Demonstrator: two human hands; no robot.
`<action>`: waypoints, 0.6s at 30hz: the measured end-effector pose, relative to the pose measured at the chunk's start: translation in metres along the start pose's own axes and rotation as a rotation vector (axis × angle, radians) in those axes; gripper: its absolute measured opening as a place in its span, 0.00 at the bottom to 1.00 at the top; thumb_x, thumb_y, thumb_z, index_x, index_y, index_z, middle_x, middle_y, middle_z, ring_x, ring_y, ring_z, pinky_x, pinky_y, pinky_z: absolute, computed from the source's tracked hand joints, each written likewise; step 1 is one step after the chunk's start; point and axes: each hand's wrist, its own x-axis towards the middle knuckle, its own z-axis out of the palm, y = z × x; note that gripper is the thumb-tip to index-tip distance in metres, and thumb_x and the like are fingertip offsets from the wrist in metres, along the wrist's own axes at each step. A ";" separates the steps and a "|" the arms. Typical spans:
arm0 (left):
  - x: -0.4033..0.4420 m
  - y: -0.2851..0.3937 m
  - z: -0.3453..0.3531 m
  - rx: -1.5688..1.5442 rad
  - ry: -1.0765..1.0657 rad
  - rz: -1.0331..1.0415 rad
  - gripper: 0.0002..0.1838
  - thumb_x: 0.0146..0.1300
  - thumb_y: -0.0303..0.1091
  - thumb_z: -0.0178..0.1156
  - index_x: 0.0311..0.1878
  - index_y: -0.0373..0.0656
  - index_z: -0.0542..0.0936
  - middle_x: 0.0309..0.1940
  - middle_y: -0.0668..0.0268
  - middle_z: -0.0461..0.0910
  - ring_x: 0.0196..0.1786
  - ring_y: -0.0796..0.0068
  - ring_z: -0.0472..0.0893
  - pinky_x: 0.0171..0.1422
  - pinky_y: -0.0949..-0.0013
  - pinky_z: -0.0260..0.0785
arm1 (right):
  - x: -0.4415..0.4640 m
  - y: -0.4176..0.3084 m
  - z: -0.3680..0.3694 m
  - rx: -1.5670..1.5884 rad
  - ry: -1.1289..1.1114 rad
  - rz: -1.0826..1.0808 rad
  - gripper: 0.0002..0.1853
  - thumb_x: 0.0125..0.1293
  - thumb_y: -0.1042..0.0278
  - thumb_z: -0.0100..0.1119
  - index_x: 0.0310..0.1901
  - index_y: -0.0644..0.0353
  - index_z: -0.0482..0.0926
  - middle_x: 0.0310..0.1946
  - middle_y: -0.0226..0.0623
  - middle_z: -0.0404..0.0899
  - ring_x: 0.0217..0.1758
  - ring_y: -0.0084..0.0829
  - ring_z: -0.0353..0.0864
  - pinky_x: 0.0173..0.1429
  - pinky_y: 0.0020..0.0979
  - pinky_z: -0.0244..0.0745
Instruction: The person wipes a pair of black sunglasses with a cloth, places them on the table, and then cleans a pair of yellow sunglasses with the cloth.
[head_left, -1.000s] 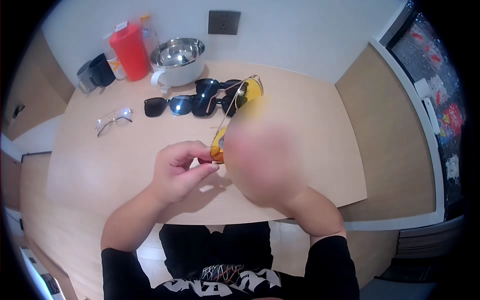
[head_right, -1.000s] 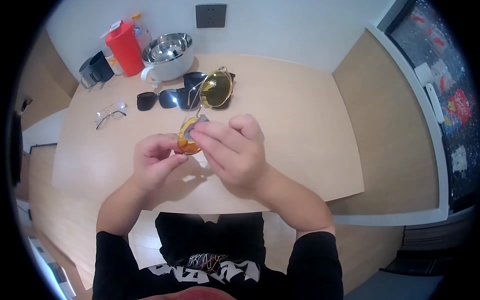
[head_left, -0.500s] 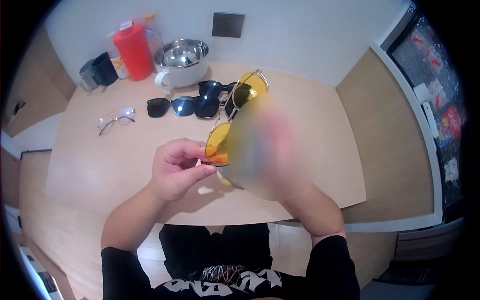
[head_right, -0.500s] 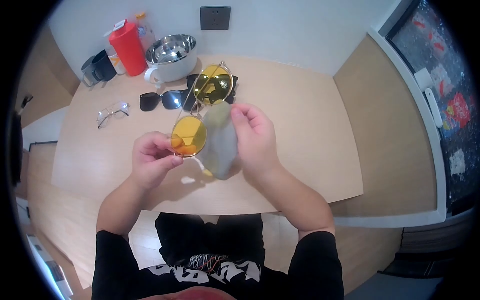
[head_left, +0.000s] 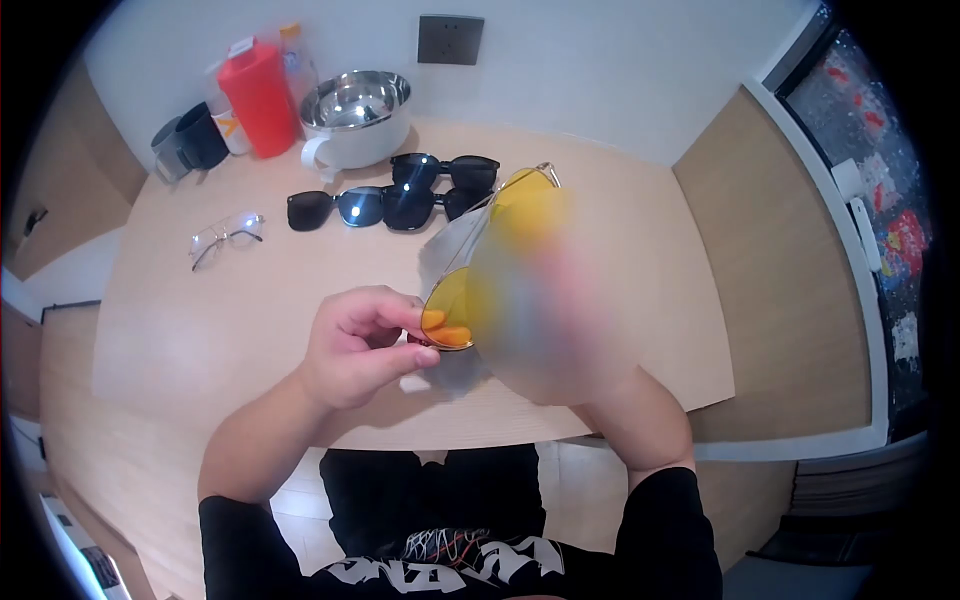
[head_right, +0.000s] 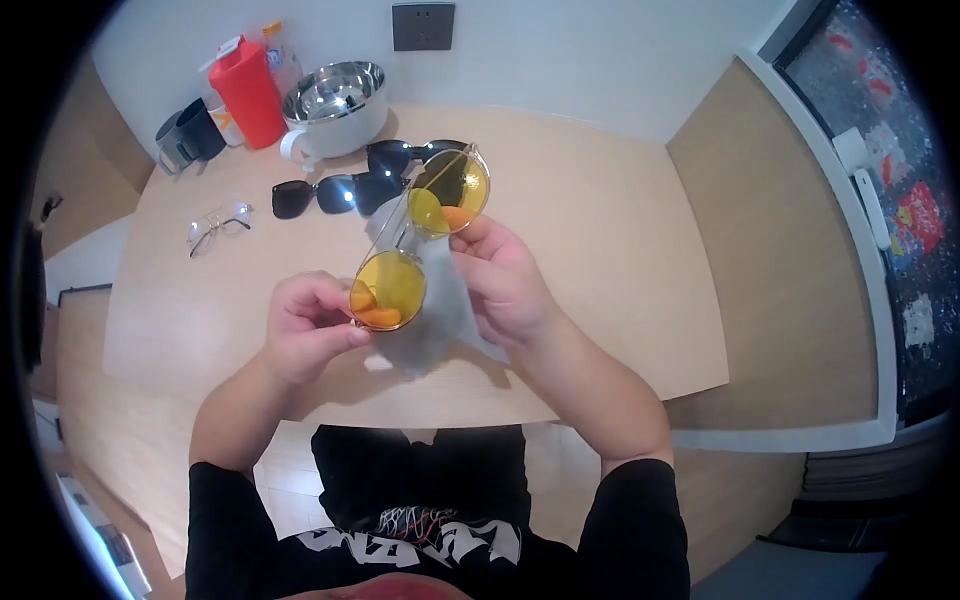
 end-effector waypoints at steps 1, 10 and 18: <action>0.000 0.001 0.000 0.001 -0.005 -0.022 0.13 0.54 0.12 0.63 0.43 0.33 0.78 0.42 0.57 0.81 0.44 0.73 0.82 0.48 0.72 0.76 | 0.000 0.003 -0.003 -0.014 -0.032 -0.007 0.17 0.68 0.76 0.52 0.57 0.66 0.71 0.51 0.42 0.78 0.52 0.31 0.80 0.58 0.32 0.77; 0.001 0.004 0.003 0.012 -0.097 -0.049 0.13 0.54 0.13 0.64 0.43 0.34 0.79 0.41 0.58 0.81 0.43 0.74 0.82 0.48 0.72 0.76 | 0.000 0.006 -0.004 0.092 -0.042 0.006 0.14 0.69 0.77 0.51 0.55 0.66 0.73 0.49 0.37 0.79 0.51 0.25 0.79 0.57 0.28 0.74; 0.001 0.003 0.001 0.121 -0.121 0.001 0.12 0.53 0.14 0.66 0.42 0.34 0.79 0.40 0.59 0.81 0.44 0.73 0.82 0.50 0.72 0.76 | -0.004 0.005 0.002 -0.203 0.017 -0.091 0.11 0.68 0.81 0.47 0.50 0.68 0.75 0.44 0.34 0.79 0.48 0.22 0.78 0.53 0.25 0.74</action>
